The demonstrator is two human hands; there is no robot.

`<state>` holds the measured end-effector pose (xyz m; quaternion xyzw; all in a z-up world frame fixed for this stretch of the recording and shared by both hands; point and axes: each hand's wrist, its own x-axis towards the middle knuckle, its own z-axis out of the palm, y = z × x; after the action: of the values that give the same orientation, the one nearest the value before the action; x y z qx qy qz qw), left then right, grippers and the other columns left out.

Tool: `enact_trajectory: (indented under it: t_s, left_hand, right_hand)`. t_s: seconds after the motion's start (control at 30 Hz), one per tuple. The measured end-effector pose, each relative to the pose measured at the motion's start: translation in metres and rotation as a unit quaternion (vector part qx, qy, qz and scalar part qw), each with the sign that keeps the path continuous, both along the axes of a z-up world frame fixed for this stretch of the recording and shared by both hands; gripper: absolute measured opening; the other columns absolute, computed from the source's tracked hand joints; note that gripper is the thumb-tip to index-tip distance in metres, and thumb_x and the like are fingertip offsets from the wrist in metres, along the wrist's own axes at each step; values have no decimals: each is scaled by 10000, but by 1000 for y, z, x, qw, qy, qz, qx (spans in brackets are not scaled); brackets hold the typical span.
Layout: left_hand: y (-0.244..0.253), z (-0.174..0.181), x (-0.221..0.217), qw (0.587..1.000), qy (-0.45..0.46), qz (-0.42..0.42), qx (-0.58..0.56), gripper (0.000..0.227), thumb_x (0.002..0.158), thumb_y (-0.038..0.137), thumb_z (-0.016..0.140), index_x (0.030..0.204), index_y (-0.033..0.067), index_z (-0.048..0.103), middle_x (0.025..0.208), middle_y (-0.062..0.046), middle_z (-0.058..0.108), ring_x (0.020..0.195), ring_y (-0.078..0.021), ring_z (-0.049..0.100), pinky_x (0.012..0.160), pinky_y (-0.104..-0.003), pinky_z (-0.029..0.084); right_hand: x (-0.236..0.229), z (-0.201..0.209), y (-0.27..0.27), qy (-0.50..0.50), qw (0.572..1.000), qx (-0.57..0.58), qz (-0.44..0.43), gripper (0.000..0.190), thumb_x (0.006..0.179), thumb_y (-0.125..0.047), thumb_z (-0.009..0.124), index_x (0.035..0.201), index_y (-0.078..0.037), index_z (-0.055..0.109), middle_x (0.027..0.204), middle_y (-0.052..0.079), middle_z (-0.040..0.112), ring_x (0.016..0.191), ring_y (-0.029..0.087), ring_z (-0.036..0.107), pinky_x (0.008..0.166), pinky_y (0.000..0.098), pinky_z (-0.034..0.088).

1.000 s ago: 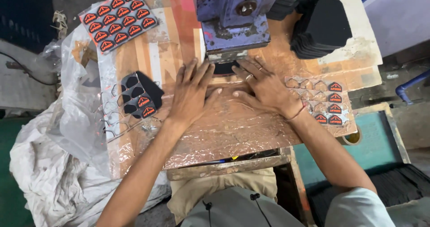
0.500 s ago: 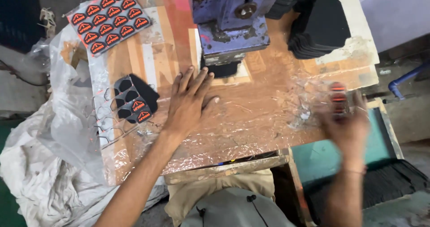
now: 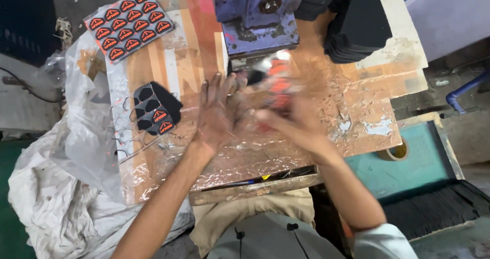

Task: The person operates a manual press machine to stamp a logo onto small black rectangular objects. They repeatedly place the objects under the press, activate the machine, and then remove the stamped items, stacking them on the table.

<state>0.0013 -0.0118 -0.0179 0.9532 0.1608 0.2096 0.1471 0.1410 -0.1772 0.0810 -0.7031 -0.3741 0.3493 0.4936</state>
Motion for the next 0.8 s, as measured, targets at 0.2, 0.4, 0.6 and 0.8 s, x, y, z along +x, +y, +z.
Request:
enact_trajectory:
  t_s: [0.2, 0.4, 0.6, 0.8]
  left_hand:
    - [2, -27, -3, 999, 37, -7, -3, 697, 881, 351, 689, 1510, 130, 488, 1675, -192, 323, 1566, -461, 217, 1264, -605, 169]
    - [1, -2, -1, 1000, 5, -2, 11, 745, 944, 515, 644, 1536, 106, 453, 1654, -182, 301, 1510, -468, 214, 1209, -652, 150]
    - [2, -1, 0, 999, 3, 19, -48, 761, 946, 571, 644, 1499, 89, 442, 1619, -187, 384, 1483, -448, 300, 1224, -631, 183]
    - [9, 11, 1, 997, -26, 19, -65, 869, 918, 574, 657, 1529, 7, 411, 1559, -201, 474, 1451, -421, 366, 1210, -596, 239]
  right_hand:
    - [8, -45, 10, 136, 985, -106, 9, 494, 917, -101, 698, 1385, -45, 551, 922, 92, 761, 625, 169, 708, 494, 291, 573]
    - [74, -55, 55, 127, 988, -19, -86, 392, 884, 85, 525, 1268, 66, 449, 1010, 123, 752, 801, 193, 822, 652, 318, 661]
    - [108, -86, 69, -68, 994, -78, -33, 177, 1026, -26, 727, 1064, 147, 732, 879, 167, 775, 720, 206, 747, 595, 303, 589]
    - [95, -83, 61, -28, 997, 58, -49, 175, 949, 24, 684, 1117, 68, 662, 899, 117, 761, 732, 150, 762, 597, 255, 651]
